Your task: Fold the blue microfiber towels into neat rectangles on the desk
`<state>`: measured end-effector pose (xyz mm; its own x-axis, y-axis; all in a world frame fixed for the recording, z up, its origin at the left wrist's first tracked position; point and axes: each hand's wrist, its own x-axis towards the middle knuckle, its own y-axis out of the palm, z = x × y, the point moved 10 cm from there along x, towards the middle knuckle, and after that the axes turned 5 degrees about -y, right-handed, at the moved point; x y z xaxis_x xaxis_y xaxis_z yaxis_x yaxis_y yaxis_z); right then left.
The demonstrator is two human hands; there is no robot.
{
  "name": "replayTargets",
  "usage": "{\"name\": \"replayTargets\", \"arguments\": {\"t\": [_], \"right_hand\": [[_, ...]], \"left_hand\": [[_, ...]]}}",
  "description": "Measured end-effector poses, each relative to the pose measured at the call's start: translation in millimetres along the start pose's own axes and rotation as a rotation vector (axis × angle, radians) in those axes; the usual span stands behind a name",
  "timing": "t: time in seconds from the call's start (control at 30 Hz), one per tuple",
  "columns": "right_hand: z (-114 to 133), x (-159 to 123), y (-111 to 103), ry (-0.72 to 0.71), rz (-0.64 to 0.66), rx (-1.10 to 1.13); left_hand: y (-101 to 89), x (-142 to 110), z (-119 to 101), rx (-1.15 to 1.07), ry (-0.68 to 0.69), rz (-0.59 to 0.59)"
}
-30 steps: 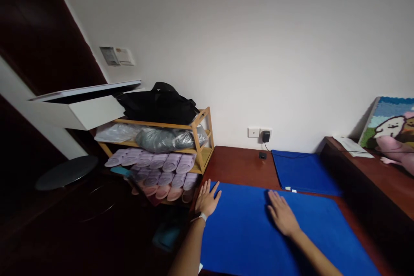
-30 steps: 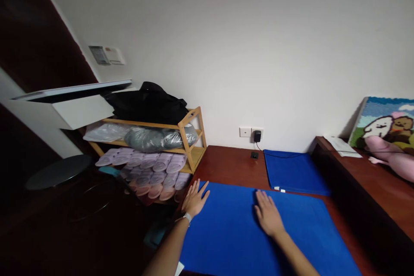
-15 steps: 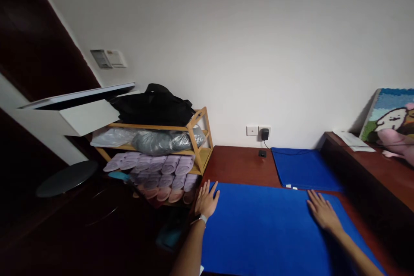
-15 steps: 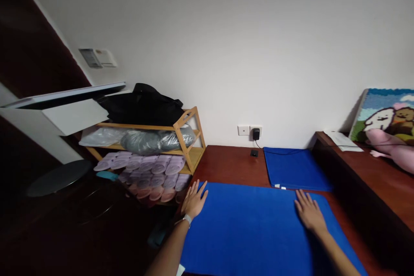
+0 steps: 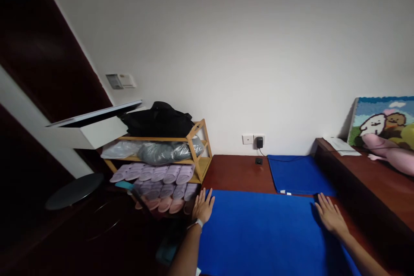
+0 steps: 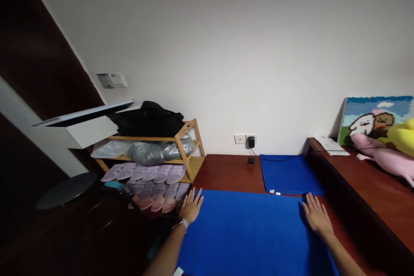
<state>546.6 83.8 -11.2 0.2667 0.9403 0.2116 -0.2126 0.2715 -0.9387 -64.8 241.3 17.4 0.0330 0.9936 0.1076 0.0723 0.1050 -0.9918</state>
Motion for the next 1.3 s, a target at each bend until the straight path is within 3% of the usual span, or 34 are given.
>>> {"name": "replayTargets", "arguments": {"t": [0.1,0.27,0.37,0.47,0.57,0.67,0.73,0.8,0.97,1.07,1.17,1.3], "right_hand": [[66.6,-19.3,-5.8,-0.03,-0.038,0.023],[261.4,-73.9,23.1,-0.338,0.164,0.204],[355.1,-98.4,43.8,-0.422,0.326,0.281],[408.3,-109.2,57.4,-0.453,0.406,0.305],[420.6,-114.8,67.0,-0.472,0.437,0.271],[389.1,-117.3,68.7,-0.449,0.404,0.238],[340.4,-117.8,65.7,-0.384,0.35,0.214],[271.1,-119.4,59.5,-0.288,0.272,0.171],[58.2,-135.9,38.1,-0.013,0.132,0.004],[-34.6,-146.9,20.5,0.058,0.071,0.007],[-75.2,-152.8,8.1,0.069,0.031,0.021],[-77.1,-154.3,6.3,0.072,0.019,0.001]], "left_hand": [[-5.9,-29.7,-1.1,-0.025,0.04,-0.003],[0.7,-103.5,1.7,-0.076,0.139,-0.044],[4.5,-136.0,11.6,-0.073,0.149,-0.063],[6.8,-149.4,18.4,-0.066,0.166,-0.05],[5.4,-150.0,20.3,-0.074,0.166,-0.047],[4.5,-147.3,19.1,-0.087,0.158,-0.036],[5.1,-146.0,18.3,-0.093,0.152,-0.023],[5.6,-145.1,18.0,-0.095,0.151,-0.018],[5.4,-143.3,17.7,-0.088,0.157,-0.024],[6.3,-141.9,17.5,-0.077,0.157,-0.015],[7.1,-140.7,17.1,-0.057,0.157,-0.015],[5.8,-139.5,18.3,-0.039,0.162,-0.024]]}}
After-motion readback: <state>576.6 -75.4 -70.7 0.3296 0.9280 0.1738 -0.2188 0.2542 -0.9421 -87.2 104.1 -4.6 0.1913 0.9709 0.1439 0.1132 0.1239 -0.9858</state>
